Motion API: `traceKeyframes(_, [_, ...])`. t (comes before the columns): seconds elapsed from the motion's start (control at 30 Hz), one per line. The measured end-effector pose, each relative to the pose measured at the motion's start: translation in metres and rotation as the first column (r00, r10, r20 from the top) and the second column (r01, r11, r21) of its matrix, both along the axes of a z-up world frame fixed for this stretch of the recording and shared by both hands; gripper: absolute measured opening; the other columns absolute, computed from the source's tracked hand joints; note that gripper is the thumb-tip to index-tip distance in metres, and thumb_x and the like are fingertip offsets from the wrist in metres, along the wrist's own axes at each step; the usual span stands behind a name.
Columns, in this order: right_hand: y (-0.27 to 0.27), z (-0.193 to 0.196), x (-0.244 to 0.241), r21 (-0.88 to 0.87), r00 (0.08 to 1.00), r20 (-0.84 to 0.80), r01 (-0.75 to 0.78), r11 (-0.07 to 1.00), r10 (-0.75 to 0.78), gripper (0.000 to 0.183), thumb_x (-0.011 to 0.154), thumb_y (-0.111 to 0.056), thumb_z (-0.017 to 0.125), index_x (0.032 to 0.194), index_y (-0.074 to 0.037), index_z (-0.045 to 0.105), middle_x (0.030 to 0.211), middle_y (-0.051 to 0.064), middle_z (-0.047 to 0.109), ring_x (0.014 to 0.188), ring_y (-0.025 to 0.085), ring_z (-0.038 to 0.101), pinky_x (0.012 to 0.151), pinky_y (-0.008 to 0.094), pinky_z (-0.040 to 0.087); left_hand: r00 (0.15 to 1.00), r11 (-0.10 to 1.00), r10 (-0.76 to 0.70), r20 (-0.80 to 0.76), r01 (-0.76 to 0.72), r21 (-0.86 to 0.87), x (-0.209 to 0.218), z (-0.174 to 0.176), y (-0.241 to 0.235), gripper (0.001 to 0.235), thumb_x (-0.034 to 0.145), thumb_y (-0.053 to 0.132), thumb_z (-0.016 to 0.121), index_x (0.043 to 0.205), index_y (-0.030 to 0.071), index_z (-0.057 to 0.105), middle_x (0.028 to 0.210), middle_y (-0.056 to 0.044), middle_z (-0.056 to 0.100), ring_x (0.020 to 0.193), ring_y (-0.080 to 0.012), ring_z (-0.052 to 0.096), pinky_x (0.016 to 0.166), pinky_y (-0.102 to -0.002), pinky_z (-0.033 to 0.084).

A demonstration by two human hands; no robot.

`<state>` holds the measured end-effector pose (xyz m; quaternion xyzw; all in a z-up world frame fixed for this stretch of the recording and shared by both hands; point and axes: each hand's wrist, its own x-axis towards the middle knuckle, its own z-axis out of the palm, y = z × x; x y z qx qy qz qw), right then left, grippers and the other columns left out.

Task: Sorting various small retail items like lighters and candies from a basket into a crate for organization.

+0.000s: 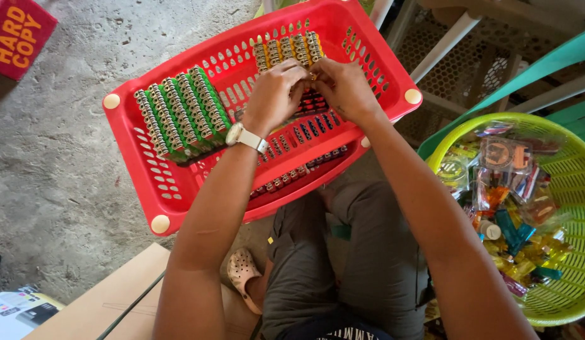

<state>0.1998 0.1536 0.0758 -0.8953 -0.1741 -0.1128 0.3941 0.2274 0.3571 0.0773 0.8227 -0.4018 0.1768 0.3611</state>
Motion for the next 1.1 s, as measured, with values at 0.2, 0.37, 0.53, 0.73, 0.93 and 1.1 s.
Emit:
traceKeyframes(0.2, [0.001, 0.003, -0.002, -0.013, 0.999, 0.051, -0.006, 1.0, 0.007, 0.021, 0.095, 0.0, 0.069, 0.116, -0.003, 0.068, 0.097, 0.016, 0.076, 0.09, 0.026, 0.078, 0.079, 0.036, 0.061, 0.999, 0.999, 0.049, -0.011, -0.05, -0.02, 0.003, -0.005, -0.003, 0.014, 0.092, 0.001, 0.069, 0.105, 0.004, 0.074, 0.111, -0.011, 0.074, 0.097, -0.0332, 0.072, 0.085, -0.042, 0.059])
traceKeyframes(0.37, [0.001, 0.004, -0.003, 0.016, 0.996, 0.082, -0.026, 1.0, 0.025, 0.021, 0.096, -0.001, 0.066, 0.117, -0.001, 0.066, 0.099, 0.018, 0.074, 0.093, 0.03, 0.076, 0.081, 0.039, 0.06, 0.996, 0.995, 0.086, 0.033, -0.085, -0.045, 0.003, -0.008, -0.005, 0.017, 0.091, 0.002, 0.071, 0.107, 0.003, 0.076, 0.112, -0.013, 0.074, 0.099, -0.0343, 0.072, 0.087, -0.043, 0.059])
traceKeyframes(0.53, [0.001, 0.004, -0.002, -0.027, 0.994, 0.104, -0.019, 0.999, 0.022, 0.019, 0.097, -0.001, 0.066, 0.116, 0.001, 0.065, 0.099, 0.021, 0.072, 0.095, 0.037, 0.072, 0.081, 0.044, 0.057, 0.996, 0.995, 0.087, 0.002, -0.086, -0.048, 0.005, -0.009, -0.007, 0.016, 0.091, 0.002, 0.071, 0.106, 0.004, 0.077, 0.111, -0.013, 0.075, 0.097, -0.032, 0.074, 0.087, -0.041, 0.06])
traceKeyframes(0.73, [0.001, 0.004, -0.001, -0.041, 0.988, 0.139, -0.064, 0.997, 0.069, 0.018, 0.1, -0.002, 0.065, 0.117, 0.003, 0.065, 0.101, 0.023, 0.07, 0.097, 0.04, 0.069, 0.083, 0.047, 0.055, 0.995, 0.994, 0.099, -0.006, -0.099, -0.053, 0.009, -0.015, -0.007, 0.013, 0.092, 0.003, 0.072, 0.104, 0.004, 0.078, 0.111, -0.013, 0.076, 0.094, -0.0297, 0.075, 0.086, -0.04, 0.061])
traceKeyframes(0.93, [0.002, 0.006, -0.004, -0.03, 0.988, 0.138, -0.061, 0.998, 0.064, 0.019, 0.1, -0.002, 0.064, 0.118, 0.002, 0.066, 0.104, 0.022, 0.07, 0.098, 0.04, 0.07, 0.085, 0.046, 0.056, 0.992, 0.992, 0.124, 0.006, -0.124, -0.019, 0.006, -0.011, -0.008, 0.011, 0.093, 0.005, 0.074, 0.103, 0.004, 0.078, 0.108, -0.014, 0.076, 0.09, -0.0305, 0.075, 0.083, -0.041, 0.06])
traceKeyframes(1.1, [0.003, 0.008, -0.004, -0.061, 0.976, 0.215, -0.022, 0.998, 0.034, 0.024, 0.096, -0.002, 0.067, 0.12, 0.002, 0.067, 0.107, 0.022, 0.071, 0.1, 0.04, 0.07, 0.087, 0.046, 0.056, 0.992, 0.992, 0.128, -0.016, -0.128, 0.009, 0.008, -0.014, -0.007, 0.015, 0.092, 0.003, 0.069, 0.104, 0.005, 0.078, 0.102, -0.012, 0.075, 0.088, -0.0315, 0.074, 0.079, -0.043, 0.06])
